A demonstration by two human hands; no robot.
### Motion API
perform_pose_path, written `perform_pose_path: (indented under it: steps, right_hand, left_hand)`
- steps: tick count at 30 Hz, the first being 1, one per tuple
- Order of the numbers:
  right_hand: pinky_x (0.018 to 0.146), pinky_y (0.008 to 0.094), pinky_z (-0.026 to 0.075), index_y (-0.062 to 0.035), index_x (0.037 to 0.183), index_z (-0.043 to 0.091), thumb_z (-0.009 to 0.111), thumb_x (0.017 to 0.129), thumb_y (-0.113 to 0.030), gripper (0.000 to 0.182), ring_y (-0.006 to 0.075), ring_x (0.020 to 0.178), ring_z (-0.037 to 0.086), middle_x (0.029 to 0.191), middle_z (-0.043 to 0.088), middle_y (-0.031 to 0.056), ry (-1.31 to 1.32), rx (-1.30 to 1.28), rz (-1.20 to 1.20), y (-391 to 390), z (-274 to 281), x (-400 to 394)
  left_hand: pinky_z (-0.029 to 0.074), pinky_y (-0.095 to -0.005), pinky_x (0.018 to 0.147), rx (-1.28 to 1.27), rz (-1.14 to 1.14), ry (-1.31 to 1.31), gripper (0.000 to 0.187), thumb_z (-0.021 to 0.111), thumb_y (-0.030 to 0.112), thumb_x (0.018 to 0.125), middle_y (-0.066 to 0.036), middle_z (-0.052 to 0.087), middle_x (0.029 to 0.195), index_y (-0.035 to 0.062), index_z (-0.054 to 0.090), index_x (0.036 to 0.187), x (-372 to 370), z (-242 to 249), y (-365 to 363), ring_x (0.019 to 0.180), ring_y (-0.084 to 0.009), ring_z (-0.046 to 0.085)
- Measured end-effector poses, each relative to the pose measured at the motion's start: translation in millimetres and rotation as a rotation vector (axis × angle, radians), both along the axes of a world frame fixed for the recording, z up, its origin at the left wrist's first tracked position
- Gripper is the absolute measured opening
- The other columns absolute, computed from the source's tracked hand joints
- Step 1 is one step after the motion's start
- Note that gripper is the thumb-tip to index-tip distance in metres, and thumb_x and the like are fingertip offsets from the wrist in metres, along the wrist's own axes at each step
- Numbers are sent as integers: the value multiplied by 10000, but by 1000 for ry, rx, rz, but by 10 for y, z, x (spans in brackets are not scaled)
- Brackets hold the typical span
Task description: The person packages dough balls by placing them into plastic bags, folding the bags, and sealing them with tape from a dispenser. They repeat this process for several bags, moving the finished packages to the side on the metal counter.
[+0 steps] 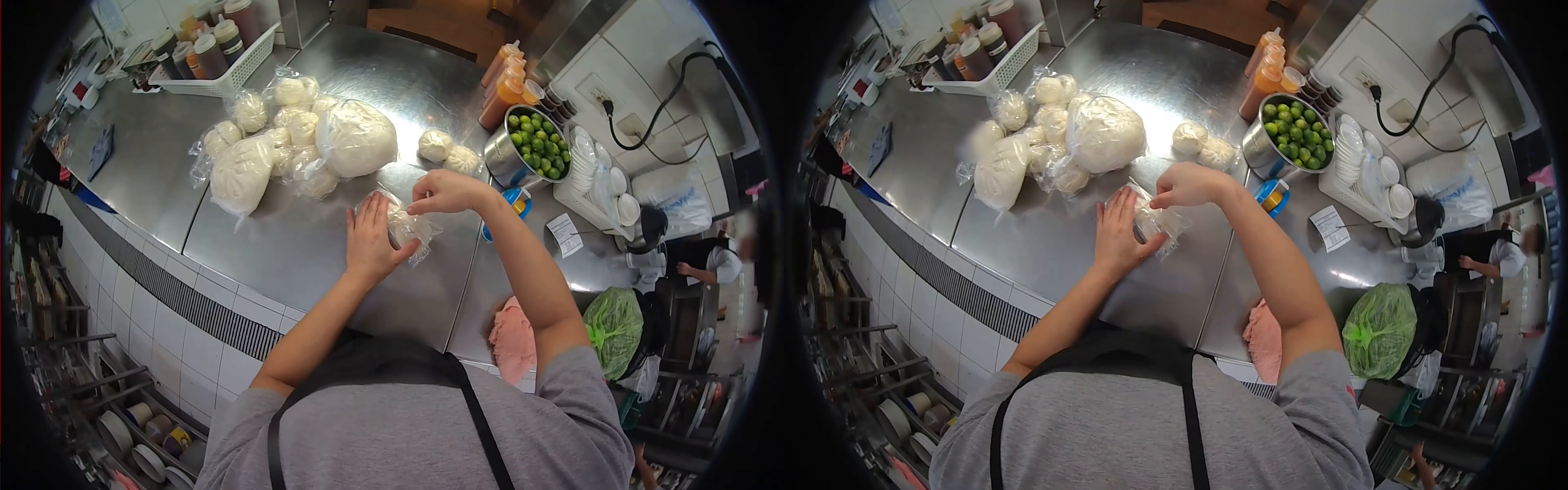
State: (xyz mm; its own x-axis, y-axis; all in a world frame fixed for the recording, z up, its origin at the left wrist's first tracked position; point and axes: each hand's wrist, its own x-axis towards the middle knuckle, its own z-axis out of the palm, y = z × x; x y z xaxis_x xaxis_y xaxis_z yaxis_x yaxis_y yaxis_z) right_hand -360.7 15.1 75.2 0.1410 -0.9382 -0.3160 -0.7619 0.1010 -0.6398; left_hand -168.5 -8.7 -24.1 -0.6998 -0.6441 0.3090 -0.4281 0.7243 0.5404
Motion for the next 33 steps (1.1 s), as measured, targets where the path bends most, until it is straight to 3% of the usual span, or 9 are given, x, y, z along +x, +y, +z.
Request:
perform_pose_path:
  steps: [9, 12, 14, 22, 25, 27, 29, 31, 33]
  right_hand:
    - [615, 328, 459, -21, 780, 661, 702, 677, -405, 399, 226, 655, 598, 690, 636, 125, 197, 210, 155, -275, -152, 213]
    - [630, 320, 466, -19, 810, 659, 730, 650, -447, 463, 236, 672, 597, 733, 643, 132, 511, 236, 87, -192, -187, 239]
    - [637, 316, 468, -23, 874, 649, 736, 645, -486, 524, 228, 690, 598, 770, 645, 113, 285, -37, -129, -52, -464, 89]
    - [611, 246, 433, -30, 847, 601, 741, 721, -315, 341, 82, 709, 518, 749, 574, 28, -446, 145, -306, 350, -741, 236]
    - [609, 250, 433, -39, 917, 566, 752, 711, -255, 351, 93, 704, 529, 758, 574, 24, -519, -202, -451, 583, -830, 450]
    - [678, 284, 449, -42, 967, 532, 763, 676, -181, 396, 166, 782, 562, 849, 582, 62, -226, -309, -599, 695, -611, 458]
    - [810, 362, 442, -55, 964, 561, 742, 652, -138, 370, 298, 952, 547, 1020, 555, 155, 214, -640, -479, 763, -424, 322]
    - [828, 374, 432, -57, 954, 565, 737, 648, -123, 357, 305, 980, 527, 1053, 536, 154, 382, -732, -470, 817, -149, 324]
    - [847, 387, 423, -59, 943, 569, 731, 643, -109, 345, 312, 1009, 506, 1087, 517, 152, 572, -831, -460, 818, -80, 322]
  left_hand:
    - [197, -545, 1035, 40, -7, 3, 900, 708, 506, 631, -181, 374, 1348, -1, 366, 1292, 32, -2, 0, 1280, -311, 313]
    - [205, -540, 1034, 19, -4, 3, 914, 714, 506, 617, -176, 383, 1342, -2, 366, 1293, 22, -20, -5, 1276, -304, 320]
    - [209, -536, 1034, 12, -14, 21, 915, 718, 504, 614, -175, 383, 1342, -1, 367, 1293, 27, -19, -18, 1276, -306, 321]
    - [219, -530, 1032, 5, -78, 140, 910, 744, 456, 609, -154, 361, 1359, 42, 344, 1315, 172, -107, -52, 1276, -315, 322]
    - [219, -515, 1040, 80, -233, 254, 851, 785, 379, 593, -141, 356, 1359, 76, 381, 1278, 228, -29, -55, 1270, -314, 326]
    - [222, -513, 1040, -62, -234, 265, 832, 787, 368, 599, -135, 361, 1354, 80, 390, 1271, 270, 138, -148, 1262, -313, 334]
    - [245, -508, 1024, -246, -203, 335, 769, 774, 340, 640, -146, 398, 1297, 83, 403, 1262, 347, 287, -288, 1218, -311, 372]
    - [273, -463, 1008, -390, 200, 499, 743, 777, 268, 653, -154, 434, 1216, 78, 405, 1267, 413, 396, -492, 1128, -285, 430]
    - [373, -400, 915, -203, 540, 754, 574, 742, 225, 704, -161, 489, 1147, 14, 481, 1170, 399, 510, -741, 1013, -240, 495]
